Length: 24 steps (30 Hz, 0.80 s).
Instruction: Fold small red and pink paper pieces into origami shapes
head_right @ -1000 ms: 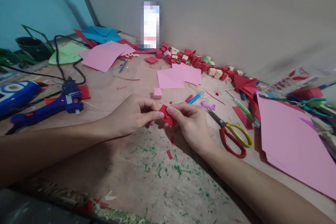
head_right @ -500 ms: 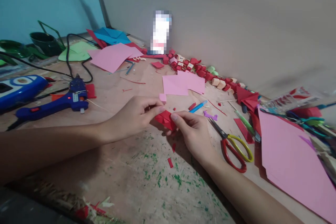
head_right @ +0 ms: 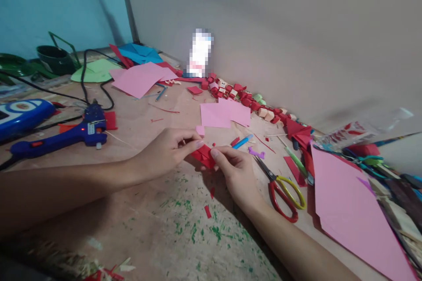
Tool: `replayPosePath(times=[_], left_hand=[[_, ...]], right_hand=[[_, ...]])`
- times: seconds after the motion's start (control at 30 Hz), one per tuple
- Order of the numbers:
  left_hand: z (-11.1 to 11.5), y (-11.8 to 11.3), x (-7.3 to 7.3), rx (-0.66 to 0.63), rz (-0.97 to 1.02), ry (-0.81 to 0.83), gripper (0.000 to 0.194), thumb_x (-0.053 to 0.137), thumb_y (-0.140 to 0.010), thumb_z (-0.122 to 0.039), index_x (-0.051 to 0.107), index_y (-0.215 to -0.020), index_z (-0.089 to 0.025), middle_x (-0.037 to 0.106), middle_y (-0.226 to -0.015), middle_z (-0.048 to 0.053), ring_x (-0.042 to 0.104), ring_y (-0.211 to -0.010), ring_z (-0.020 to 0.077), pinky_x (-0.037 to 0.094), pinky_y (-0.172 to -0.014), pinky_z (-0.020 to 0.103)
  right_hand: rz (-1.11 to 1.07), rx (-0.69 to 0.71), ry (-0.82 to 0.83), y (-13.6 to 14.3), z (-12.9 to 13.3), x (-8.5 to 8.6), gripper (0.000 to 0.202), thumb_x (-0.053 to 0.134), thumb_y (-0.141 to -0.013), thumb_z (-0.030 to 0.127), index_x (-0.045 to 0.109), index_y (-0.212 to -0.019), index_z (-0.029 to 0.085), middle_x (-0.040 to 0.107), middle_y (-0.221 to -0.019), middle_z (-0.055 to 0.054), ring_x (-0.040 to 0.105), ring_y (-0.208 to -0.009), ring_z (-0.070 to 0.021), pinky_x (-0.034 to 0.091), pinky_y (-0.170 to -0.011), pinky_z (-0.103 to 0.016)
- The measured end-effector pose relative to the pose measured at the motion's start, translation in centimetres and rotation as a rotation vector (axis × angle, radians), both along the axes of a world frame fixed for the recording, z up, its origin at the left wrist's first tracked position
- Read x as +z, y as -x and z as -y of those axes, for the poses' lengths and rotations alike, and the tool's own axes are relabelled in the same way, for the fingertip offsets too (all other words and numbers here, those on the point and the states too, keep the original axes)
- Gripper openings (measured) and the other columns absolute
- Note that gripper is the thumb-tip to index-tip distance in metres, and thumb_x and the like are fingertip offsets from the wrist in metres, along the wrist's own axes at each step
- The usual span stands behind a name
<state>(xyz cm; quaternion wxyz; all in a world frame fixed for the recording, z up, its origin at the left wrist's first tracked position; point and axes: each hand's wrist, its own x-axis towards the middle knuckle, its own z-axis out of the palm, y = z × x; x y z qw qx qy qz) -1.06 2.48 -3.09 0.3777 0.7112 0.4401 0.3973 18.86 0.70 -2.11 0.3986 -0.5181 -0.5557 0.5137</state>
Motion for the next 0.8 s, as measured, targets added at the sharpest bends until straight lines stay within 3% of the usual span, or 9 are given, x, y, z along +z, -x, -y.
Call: replayPosePath(times=[0.23,0.37,0.5,0.8], left_hand=[[0.0,-0.2,-0.1,-0.094,0.112,0.020,0.025,0.054,-0.099,-0.033,0.073,-0.094,-0.018,0.074,-0.090,0.005,0.066,-0.079,0.0179,0.051,-0.072,0.029],[0.1,-0.3,-0.1,-0.094,0.054,0.035,0.030,0.051,-0.101,-0.033,0.070,-0.083,-0.018,0.067,-0.076,0.002,0.061,-0.072,0.0158,0.047,-0.065,0.027],[0.2,-0.3,0.1,-0.077,0.016,0.008,0.029,0.049,-0.102,-0.031,0.068,-0.085,-0.018,0.066,-0.079,0.001,0.060,-0.075,0.0157,0.046,-0.069,0.028],[0.3,-0.3,0.6,-0.115,0.022,-0.011,0.028,0.046,-0.104,-0.028,0.061,-0.083,-0.018,0.062,-0.085,0.000,0.059,-0.082,0.0161,0.044,-0.078,0.030]], right_hand=[[-0.174,-0.048,0.065,0.2,-0.1,-0.3,0.023,0.077,-0.088,0.041,0.079,-0.082,0.019,0.076,-0.072,-0.004,0.067,-0.059,-0.0166,0.053,-0.058,-0.027],[0.015,-0.126,-0.159,0.2,-0.2,-0.1,0.012,0.075,-0.088,0.031,0.080,-0.091,0.020,0.079,-0.086,-0.004,0.070,-0.071,-0.0155,0.055,-0.065,-0.026],[0.170,-0.131,-0.316,0.2,0.3,0.4,0.012,0.073,-0.088,0.023,0.079,-0.097,0.020,0.080,-0.095,-0.003,0.074,-0.081,-0.0166,0.058,-0.072,-0.027],[0.183,0.010,-0.179,0.4,0.1,1.2,0.023,0.075,-0.083,0.023,0.080,-0.105,0.018,0.082,-0.102,-0.006,0.076,-0.088,-0.0190,0.059,-0.075,-0.027]])
